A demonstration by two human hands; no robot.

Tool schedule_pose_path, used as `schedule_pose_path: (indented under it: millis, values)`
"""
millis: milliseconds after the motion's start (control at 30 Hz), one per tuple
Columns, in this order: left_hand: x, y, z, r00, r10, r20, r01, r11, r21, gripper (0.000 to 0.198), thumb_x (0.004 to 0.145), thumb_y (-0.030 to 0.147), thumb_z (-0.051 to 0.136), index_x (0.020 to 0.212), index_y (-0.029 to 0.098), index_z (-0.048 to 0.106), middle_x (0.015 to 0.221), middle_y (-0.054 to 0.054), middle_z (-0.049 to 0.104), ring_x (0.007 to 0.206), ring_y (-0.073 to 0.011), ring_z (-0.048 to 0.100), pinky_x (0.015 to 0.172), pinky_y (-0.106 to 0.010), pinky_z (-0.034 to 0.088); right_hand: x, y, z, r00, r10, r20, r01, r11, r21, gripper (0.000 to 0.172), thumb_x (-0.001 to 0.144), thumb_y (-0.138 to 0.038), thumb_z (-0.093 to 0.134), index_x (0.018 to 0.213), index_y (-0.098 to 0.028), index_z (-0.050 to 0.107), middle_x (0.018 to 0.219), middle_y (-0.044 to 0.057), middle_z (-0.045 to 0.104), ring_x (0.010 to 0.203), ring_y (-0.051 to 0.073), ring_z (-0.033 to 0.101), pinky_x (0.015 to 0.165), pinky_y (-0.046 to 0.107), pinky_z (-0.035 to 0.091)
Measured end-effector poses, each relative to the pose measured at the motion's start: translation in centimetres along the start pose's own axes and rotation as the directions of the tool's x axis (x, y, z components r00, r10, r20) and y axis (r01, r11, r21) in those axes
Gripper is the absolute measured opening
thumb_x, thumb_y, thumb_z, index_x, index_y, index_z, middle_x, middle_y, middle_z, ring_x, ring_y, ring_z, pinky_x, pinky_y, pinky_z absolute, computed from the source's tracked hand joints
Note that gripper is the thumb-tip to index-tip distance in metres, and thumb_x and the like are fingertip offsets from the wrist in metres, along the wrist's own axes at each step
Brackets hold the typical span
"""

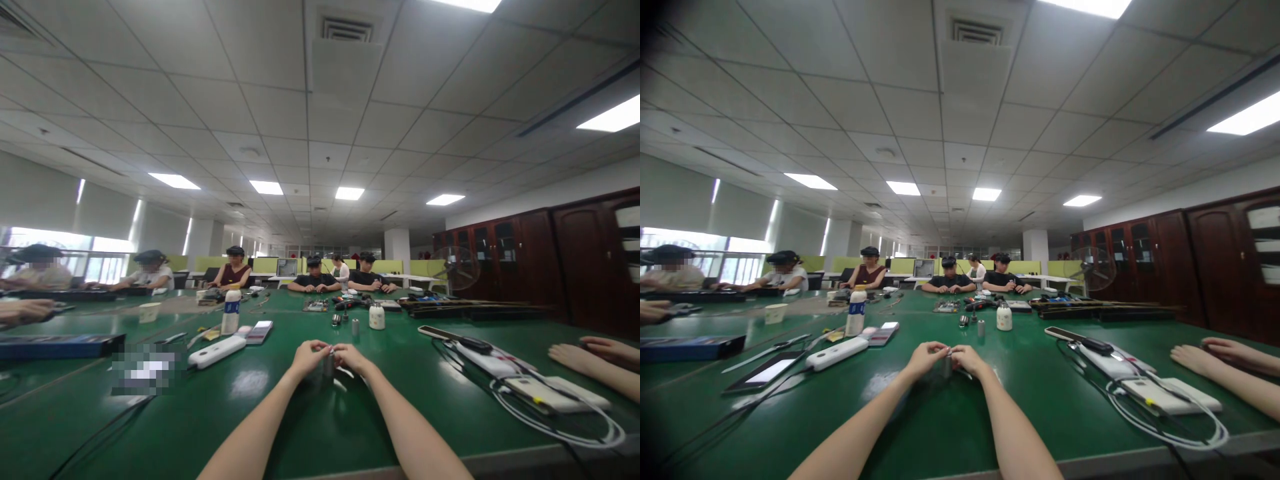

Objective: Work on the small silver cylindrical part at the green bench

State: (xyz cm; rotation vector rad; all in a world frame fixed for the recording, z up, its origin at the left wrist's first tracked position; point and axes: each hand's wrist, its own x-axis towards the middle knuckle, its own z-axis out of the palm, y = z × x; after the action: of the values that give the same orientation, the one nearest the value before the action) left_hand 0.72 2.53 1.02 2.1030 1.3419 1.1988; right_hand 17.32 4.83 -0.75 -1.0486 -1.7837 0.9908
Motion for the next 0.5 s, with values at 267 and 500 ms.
schedule_pose_path:
  millis: [267,500]
  values:
    - [-0.3,0.6,-0.1,0.999,-0.017,0.028,0.017,1.0,0.009,0.032,0.083,0.04,0.062,0.098,0.013,0.071,0.086,-0.006,0.072,0.088,-0.0223,0.066,0.079,-0.031,0.048,-1.1,-1.2,0.9,0.999,-0.039,0.002,0.039,0.986,-0.16,0.016,0.073,-0.011,0.06,0.086,-0.013,0.071,0.073,-0.001,0.069,0.068,0.014,0.061,0.065,0.023,0.046]
    - [-0.5,1.7,-0.7,0.999,-0.016,0.04,0.015,0.999,0.034,0.026,0.086,0.034,0.06,0.093,0.012,0.072,0.08,-0.006,0.073,0.083,-0.0231,0.068,0.073,-0.029,0.05,-1.9,-2.7,1.9,0.992,-0.105,-0.063,0.073,0.92,-0.386,0.012,0.071,-0.021,0.065,0.075,-0.014,0.073,0.071,0.002,0.07,0.071,0.017,0.063,0.062,0.023,0.044]
